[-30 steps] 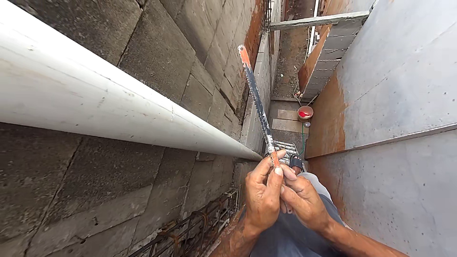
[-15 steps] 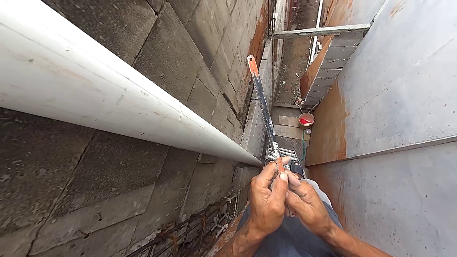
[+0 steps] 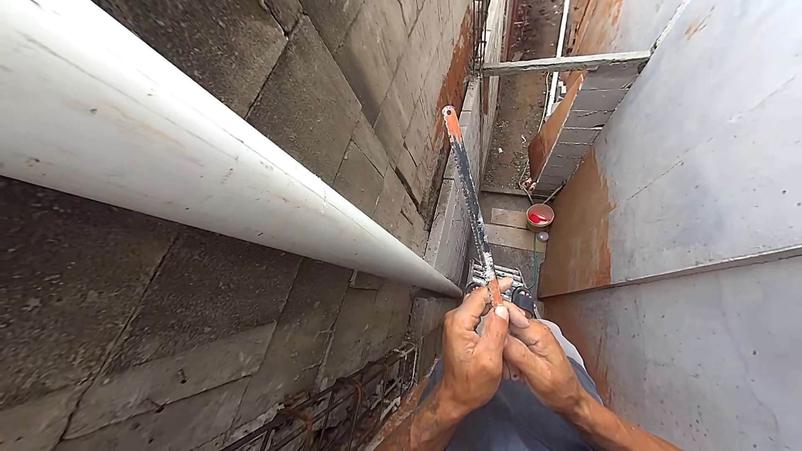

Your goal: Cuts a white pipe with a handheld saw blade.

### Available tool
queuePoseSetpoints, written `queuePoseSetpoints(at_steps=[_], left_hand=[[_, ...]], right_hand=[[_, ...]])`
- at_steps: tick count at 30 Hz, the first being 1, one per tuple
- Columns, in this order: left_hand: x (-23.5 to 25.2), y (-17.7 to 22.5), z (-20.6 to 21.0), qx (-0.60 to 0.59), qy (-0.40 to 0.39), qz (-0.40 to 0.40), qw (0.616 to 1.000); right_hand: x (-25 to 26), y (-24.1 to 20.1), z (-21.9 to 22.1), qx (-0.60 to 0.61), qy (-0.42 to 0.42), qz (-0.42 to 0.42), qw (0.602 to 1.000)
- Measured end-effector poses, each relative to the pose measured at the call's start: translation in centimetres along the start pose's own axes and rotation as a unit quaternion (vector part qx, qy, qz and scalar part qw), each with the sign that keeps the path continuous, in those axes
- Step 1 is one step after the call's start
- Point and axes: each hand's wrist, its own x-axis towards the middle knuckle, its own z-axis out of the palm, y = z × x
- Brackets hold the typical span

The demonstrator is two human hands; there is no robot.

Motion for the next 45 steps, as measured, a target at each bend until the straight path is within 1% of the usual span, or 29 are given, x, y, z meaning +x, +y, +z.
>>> queuePoseSetpoints(at_steps=[5, 8, 13, 16, 20, 28, 31, 45], left_hand=[[0.1, 0.2, -0.2, -0.002, 0.004, -0.011, 1.000], [0.5, 0.3, -0.6, -0.031, 0.011, -0.024, 0.999], [1.0, 0.3, -1.8, -0.082, 0.037, -0.070, 0.993], [1.3, 0.4, -2.3, -0.111, 0.042, -0.083, 0.989], [1.3, 0.5, -2.8, -0.120, 0.052, -0.102, 0.986], [1.2, 0.4, -3.0, -0.169, 0.041, -0.128, 0.976], [1.1, 0.2, -3.1, -0.169, 0.031, -0.126, 0.977], [0.9, -0.5, -3.0, -0.141, 0.044, -0.130, 0.980]], right_hand=[[0.0, 0.1, -0.1, 0.006, -0.012, 0.008, 1.000], [0.1, 0.0, -0.4, 0.009, -0.014, 0.011, 1.000], [0.1, -0.2, -1.4, -0.050, 0.000, 0.012, 0.999], [0.3, -0.1, -2.1, -0.051, 0.010, 0.014, 0.999], [0.3, -0.1, -2.7, -0.047, 0.026, 0.025, 0.998], [0.3, 0.2, -2.8, -0.048, 0.037, 0.036, 0.998], [0.1, 0.5, -2.9, -0.040, 0.040, 0.044, 0.997], [-0.3, 1.3, -3.2, -0.039, 0.059, 0.075, 0.995]])
